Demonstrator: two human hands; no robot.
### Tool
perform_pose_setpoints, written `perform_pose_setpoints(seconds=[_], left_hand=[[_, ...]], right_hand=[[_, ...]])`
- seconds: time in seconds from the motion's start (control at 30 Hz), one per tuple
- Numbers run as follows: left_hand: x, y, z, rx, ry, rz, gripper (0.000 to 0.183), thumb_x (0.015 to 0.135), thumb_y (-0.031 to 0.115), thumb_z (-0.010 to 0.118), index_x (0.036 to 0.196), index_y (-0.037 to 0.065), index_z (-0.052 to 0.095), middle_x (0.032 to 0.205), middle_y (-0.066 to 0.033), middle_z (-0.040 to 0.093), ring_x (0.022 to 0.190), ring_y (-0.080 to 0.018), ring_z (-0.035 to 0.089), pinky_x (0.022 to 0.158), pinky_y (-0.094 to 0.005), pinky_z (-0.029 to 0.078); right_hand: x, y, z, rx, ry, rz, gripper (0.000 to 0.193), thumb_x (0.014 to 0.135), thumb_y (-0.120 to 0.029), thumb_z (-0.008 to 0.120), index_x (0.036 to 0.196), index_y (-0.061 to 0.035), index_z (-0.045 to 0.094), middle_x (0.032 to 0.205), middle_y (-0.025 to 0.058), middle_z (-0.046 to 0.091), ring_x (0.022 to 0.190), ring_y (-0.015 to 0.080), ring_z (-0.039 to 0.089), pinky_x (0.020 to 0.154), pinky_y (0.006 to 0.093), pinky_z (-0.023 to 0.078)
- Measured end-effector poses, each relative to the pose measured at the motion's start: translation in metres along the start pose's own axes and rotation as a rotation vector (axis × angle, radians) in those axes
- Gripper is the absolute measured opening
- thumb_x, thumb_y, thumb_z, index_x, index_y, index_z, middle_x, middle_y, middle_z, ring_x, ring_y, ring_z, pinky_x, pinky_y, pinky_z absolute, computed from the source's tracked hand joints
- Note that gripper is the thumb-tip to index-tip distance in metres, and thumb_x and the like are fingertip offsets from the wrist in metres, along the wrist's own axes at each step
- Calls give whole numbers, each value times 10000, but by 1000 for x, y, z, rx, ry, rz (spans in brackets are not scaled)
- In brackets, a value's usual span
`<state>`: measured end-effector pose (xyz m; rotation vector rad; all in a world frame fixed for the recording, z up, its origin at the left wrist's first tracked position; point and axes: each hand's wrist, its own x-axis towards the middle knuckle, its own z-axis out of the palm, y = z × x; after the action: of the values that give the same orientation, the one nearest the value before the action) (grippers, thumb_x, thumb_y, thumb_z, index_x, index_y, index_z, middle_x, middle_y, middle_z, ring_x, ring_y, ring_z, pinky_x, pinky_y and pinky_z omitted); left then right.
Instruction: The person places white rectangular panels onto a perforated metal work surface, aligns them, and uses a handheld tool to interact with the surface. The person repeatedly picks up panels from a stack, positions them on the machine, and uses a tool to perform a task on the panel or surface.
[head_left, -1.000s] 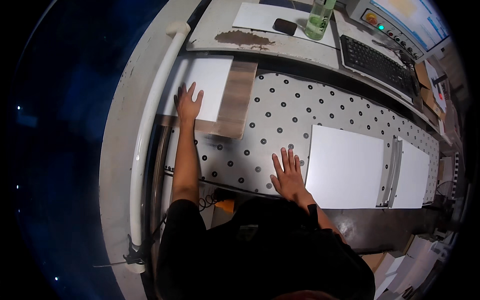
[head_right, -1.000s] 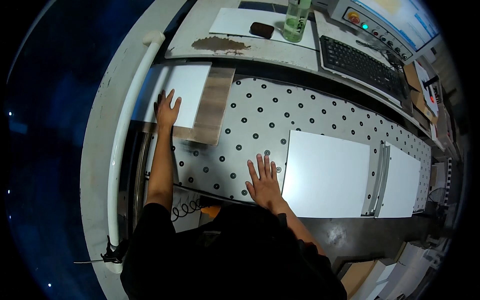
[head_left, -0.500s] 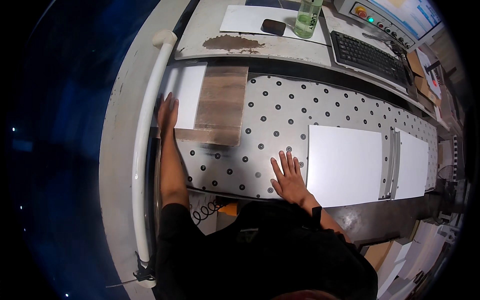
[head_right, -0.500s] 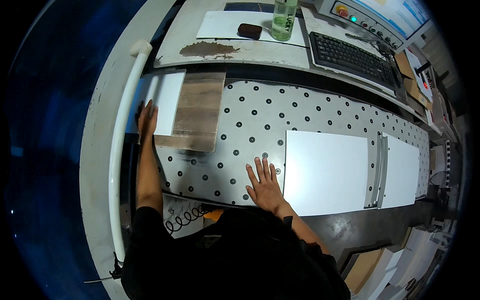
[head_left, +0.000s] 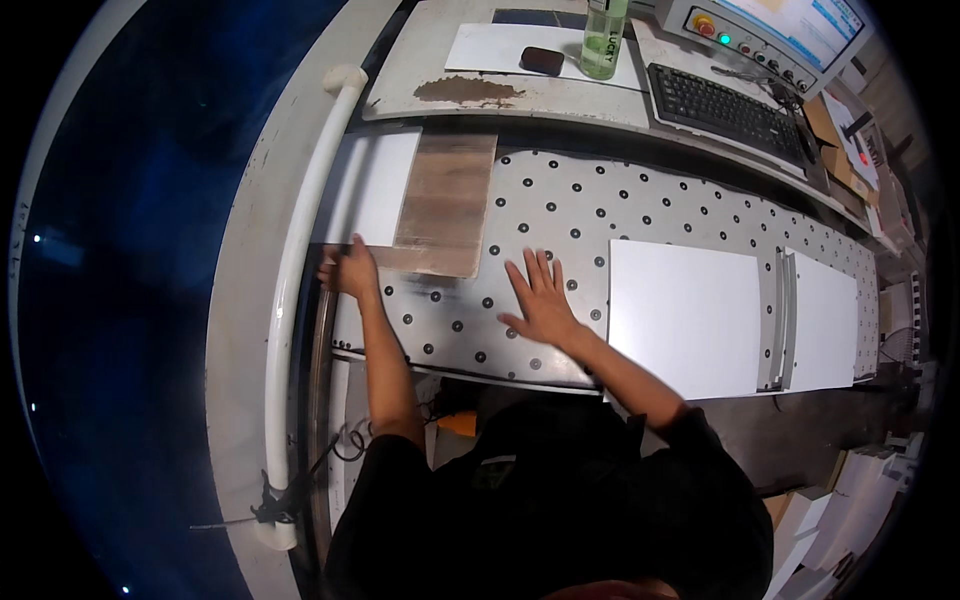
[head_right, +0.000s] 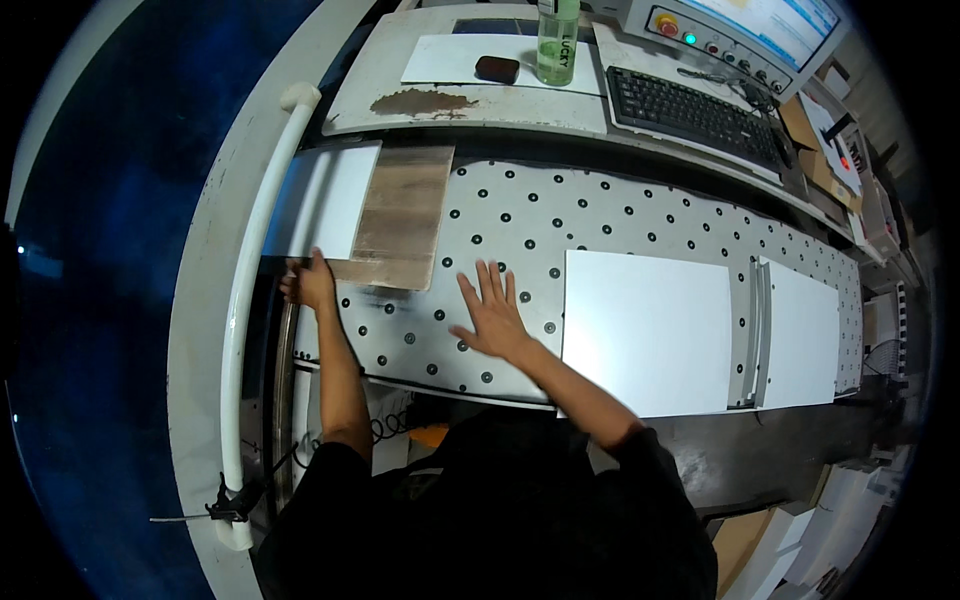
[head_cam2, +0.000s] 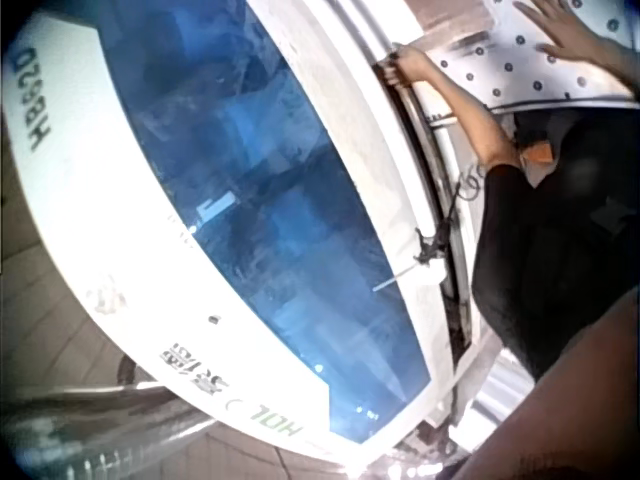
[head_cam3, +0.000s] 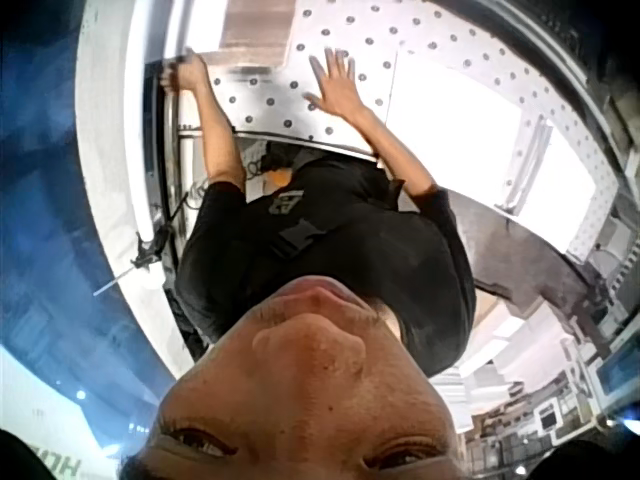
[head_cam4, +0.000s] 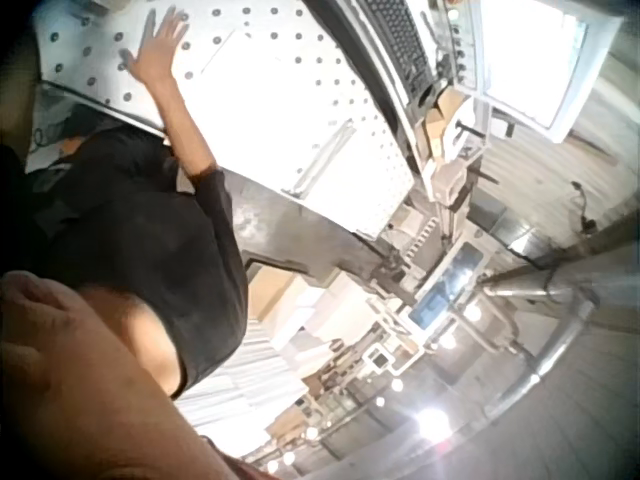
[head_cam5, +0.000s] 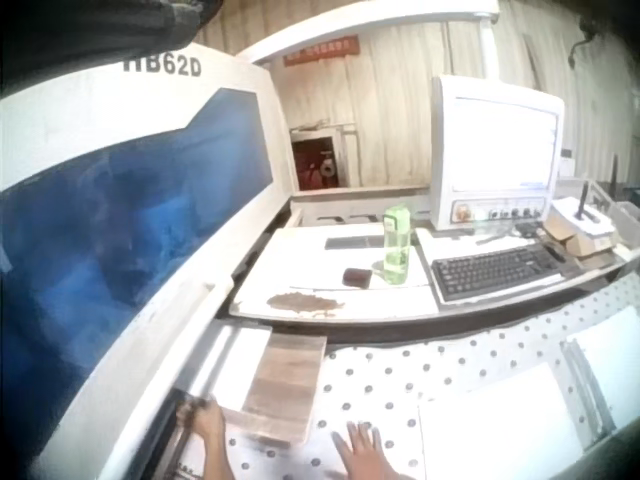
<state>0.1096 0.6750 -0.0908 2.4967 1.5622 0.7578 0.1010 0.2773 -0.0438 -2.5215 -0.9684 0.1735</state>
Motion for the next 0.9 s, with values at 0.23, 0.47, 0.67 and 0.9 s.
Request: perform_pose_setpoints(seconds=[0.23, 0.47, 0.67, 0.9], left_hand=[[3, -20, -2, -138, -214, 123, 1076, 822, 814, 557, 1565, 60, 365, 1598, -330, 268, 1479, -601, 77, 1210, -621, 65], [-3, -9, -10, -213, -261, 154, 1040, 838, 747, 625, 1514, -17, 424, 1544, -303, 398, 1482, -489, 228, 1213, -512, 199], [1, -31, -11, -278, -225, 152, 1022, 828, 709, 678, 1482, -45, 458, 1468, -361, 441, 1427, -483, 293, 1189, -488, 249], [6, -28, -2, -282, -227, 156, 1006, 828, 695, 687, 1484, -33, 459, 1520, -348, 384, 1463, -490, 209, 1212, -512, 187]], right_hand=[[79, -4, 3, 18, 15, -126, 857, 897, -563, 663, 1543, -78, 379, 1614, 315, 207, 1530, 445, 147, 1211, 647, 70], [76, 2, 25, -37, 148, -152, 709, 929, -487, 648, 1465, -55, 479, 1580, 310, 285, 1498, 460, 223, 1185, 666, 140], [70, -4, 18, 36, 308, -228, 688, 877, -473, 715, 1386, -38, 559, 1488, 311, 423, 1427, 449, 353, 1151, 675, 232], [76, 0, 15, 16, 332, -212, 686, 885, -502, 694, 1376, -36, 582, 1487, 320, 433, 1425, 451, 363, 1155, 664, 239]])
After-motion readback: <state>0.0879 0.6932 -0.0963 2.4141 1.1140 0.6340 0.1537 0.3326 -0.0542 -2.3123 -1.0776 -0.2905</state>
